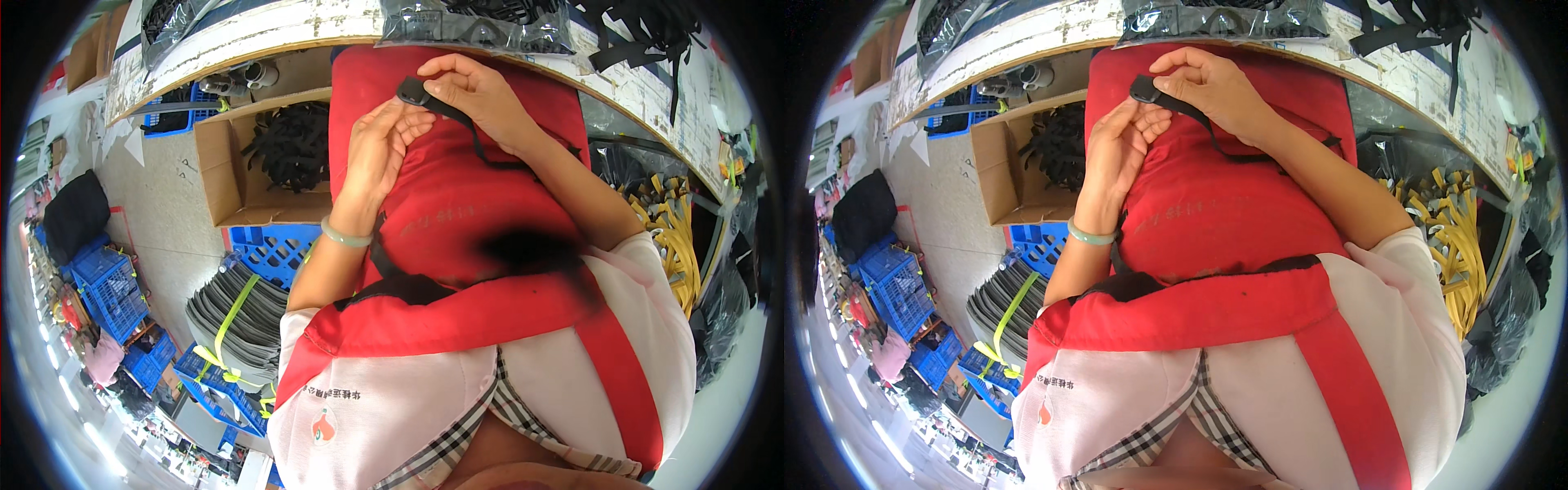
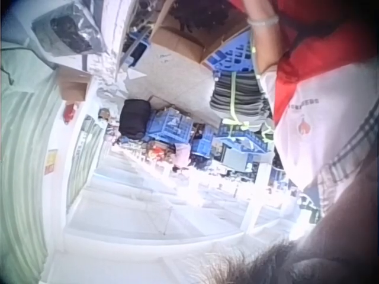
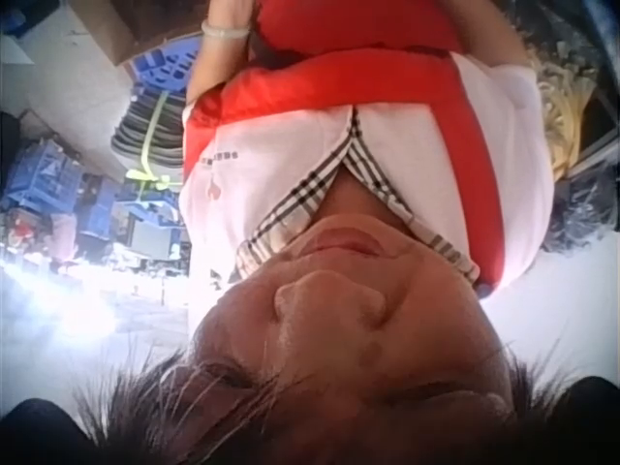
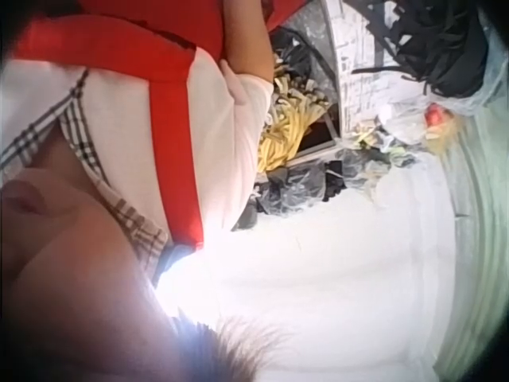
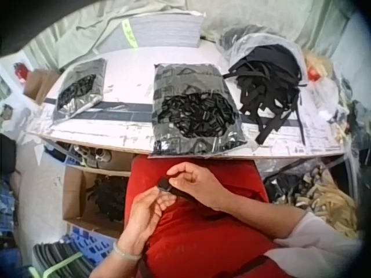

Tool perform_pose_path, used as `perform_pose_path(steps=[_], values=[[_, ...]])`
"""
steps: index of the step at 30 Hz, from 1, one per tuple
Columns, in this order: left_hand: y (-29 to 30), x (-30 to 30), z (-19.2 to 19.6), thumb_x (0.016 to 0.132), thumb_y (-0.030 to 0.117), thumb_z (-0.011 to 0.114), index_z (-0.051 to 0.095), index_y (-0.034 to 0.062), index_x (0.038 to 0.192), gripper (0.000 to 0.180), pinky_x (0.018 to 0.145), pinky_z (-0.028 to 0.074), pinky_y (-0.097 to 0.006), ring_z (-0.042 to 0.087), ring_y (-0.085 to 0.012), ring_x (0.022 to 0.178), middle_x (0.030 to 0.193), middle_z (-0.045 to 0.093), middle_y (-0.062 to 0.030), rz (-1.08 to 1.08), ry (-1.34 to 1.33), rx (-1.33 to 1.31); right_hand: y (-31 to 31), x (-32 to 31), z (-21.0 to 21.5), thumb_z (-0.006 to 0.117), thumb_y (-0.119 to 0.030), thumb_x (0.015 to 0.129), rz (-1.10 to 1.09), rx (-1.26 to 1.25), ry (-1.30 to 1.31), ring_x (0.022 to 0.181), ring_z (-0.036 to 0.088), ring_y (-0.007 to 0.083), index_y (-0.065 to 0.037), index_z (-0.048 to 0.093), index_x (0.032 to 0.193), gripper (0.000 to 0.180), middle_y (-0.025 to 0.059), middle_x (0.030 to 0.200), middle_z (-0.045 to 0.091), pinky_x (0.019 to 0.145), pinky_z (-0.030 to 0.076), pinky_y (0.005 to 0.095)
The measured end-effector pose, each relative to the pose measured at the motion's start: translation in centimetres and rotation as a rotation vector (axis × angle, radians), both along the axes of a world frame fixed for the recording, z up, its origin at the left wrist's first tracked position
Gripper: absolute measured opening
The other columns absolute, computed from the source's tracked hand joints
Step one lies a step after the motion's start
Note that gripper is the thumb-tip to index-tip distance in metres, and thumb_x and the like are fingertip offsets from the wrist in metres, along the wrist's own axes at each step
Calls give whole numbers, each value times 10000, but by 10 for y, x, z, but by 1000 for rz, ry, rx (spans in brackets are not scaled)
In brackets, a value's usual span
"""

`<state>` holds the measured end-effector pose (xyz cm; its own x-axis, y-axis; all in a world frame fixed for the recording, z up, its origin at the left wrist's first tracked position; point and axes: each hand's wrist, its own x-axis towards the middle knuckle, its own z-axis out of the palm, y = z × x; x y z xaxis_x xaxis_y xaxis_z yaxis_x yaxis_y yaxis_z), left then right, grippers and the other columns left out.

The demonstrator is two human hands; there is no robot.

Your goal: Assembling plastic buckles onto black nylon straps at a factory workstation.

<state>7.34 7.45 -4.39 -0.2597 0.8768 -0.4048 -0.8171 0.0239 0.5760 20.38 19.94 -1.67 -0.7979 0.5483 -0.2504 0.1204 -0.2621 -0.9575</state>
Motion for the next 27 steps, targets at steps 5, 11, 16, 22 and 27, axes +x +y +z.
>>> perform_pose_path(steps=[5,11,16,22,27], values=[[-2,4,0,964,115,516,631,-71,1026,227,731,562,-304,662,-197,809,928,668,-144,80,36,16,0,0,1,608,-142,924,81,97,12,859,553,46,-38,601,1128,229,-5,952,627,779,451,199],[2,5,6,941,93,563,640,-85,1024,211,675,589,-297,667,-187,727,882,676,-141,138,153,-6,-5,2,-3,622,-115,906,20,740,27,818,562,70,-27,632,1033,155,-4,884,616,768,442,199],[4,4,17,911,50,602,642,-93,1033,192,662,595,-280,672,-170,738,872,682,-136,207,284,29,-15,4,49,624,-111,903,29,178,4,625,563,63,-13,623,991,132,15,775,592,556,451,193],[-1,12,13,884,-1,625,650,-88,1032,173,688,581,-250,664,-148,763,892,673,-127,183,527,-15,-9,9,24,660,-150,880,0,65,-160,514,540,65,-19,577,921,160,25,724,596,441,430,192],[-1,8,13,875,-13,635,662,-55,1037,170,709,537,-211,651,-125,769,893,635,-70,202,899,92,-9,2,20,665,-146,870,-76,-36,-76,494,529,69,-23,543,996,214,14,694,577,436,422,189]])
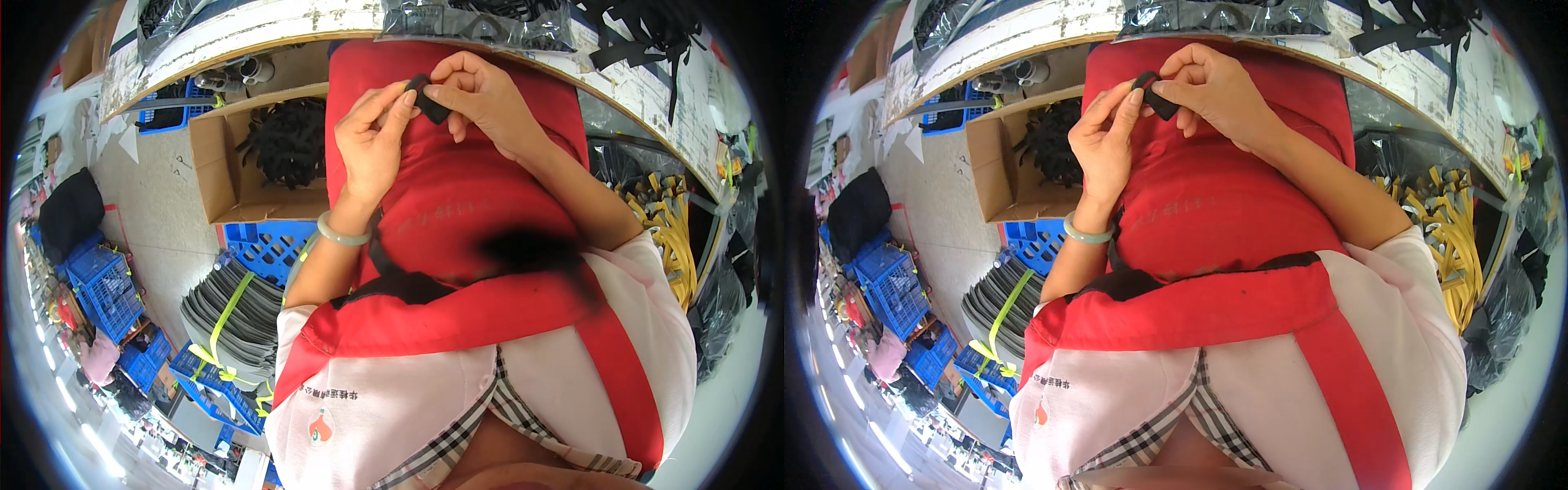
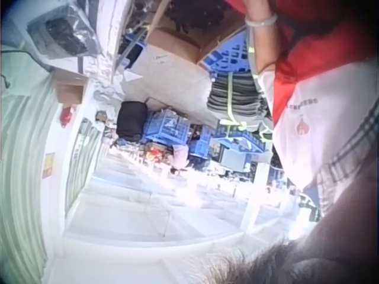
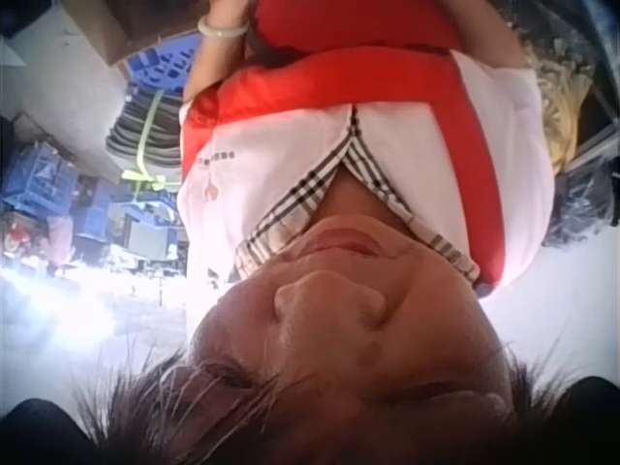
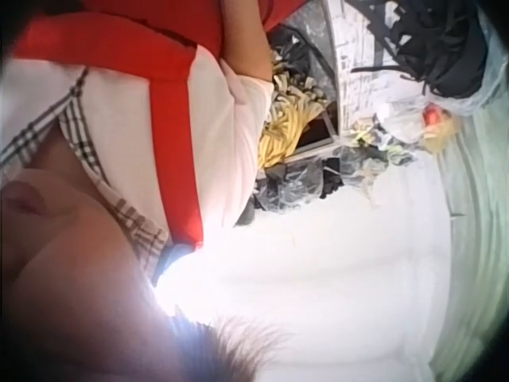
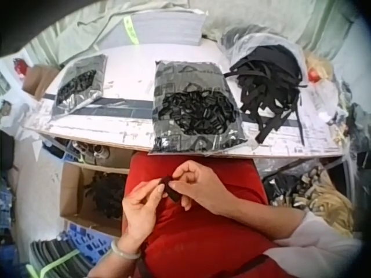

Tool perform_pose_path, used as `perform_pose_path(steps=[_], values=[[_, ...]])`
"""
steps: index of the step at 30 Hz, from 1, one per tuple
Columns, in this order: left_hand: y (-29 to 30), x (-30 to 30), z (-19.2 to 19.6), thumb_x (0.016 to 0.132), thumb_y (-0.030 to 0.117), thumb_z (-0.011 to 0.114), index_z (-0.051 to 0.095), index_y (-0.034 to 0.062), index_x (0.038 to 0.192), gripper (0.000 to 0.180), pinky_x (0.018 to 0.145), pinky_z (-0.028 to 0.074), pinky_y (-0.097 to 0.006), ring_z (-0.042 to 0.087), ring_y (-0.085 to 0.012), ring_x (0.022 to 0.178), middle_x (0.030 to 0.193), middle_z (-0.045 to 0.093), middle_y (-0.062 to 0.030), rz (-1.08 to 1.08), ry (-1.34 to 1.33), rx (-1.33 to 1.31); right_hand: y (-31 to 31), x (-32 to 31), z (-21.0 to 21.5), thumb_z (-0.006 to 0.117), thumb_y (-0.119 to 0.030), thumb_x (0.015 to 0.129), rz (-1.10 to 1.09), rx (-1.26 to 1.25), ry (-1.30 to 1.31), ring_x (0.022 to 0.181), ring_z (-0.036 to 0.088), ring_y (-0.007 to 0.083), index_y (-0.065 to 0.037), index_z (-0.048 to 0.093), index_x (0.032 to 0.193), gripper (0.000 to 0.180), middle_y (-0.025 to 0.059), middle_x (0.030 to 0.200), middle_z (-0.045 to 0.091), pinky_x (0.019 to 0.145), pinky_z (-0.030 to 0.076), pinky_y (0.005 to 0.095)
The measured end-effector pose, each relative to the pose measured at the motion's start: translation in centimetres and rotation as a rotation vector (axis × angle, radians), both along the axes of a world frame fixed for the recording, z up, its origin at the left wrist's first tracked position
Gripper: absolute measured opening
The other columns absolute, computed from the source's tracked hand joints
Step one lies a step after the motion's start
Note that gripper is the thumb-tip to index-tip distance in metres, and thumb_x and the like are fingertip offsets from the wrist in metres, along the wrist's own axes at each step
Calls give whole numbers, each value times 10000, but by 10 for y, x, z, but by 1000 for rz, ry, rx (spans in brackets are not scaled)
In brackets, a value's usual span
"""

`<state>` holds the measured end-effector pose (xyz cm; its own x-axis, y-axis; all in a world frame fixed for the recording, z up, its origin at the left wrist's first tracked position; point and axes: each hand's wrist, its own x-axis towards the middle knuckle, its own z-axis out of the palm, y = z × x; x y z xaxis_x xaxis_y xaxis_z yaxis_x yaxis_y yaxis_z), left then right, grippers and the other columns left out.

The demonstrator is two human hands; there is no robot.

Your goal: Assembling plastic buckles onto black nylon straps at a factory workstation.

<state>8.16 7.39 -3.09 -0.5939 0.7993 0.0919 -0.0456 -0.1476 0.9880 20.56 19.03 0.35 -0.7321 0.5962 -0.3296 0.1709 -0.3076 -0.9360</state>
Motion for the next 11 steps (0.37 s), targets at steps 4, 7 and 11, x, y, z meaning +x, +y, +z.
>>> perform_pose_path(steps=[4,7,11], values=[[-3,1,5,871,-19,636,669,-50,1023,159,700,520,-204,642,-121,756,861,626,-70,-28,-15,-59,3,3,-1,662,-157,879,72,-75,-32,489,523,74,-27,526,1046,252,6,687,555,444,420,186],[-3,2,0,870,-20,636,675,-47,1012,150,694,517,-202,640,-124,767,856,626,-68,9,-132,-18,-4,0,-6,669,-195,884,18,-81,4,510,533,80,-29,527,1087,298,8,700,553,470,430,180],[-7,-8,-2,875,2,642,673,-20,1051,181,721,523,-218,651,-140,807,916,629,-88,-50,68,6,2,0,-11,634,-246,913,-2,-193,84,651,591,93,-27,493,1246,423,70,930,576,599,546,223]])
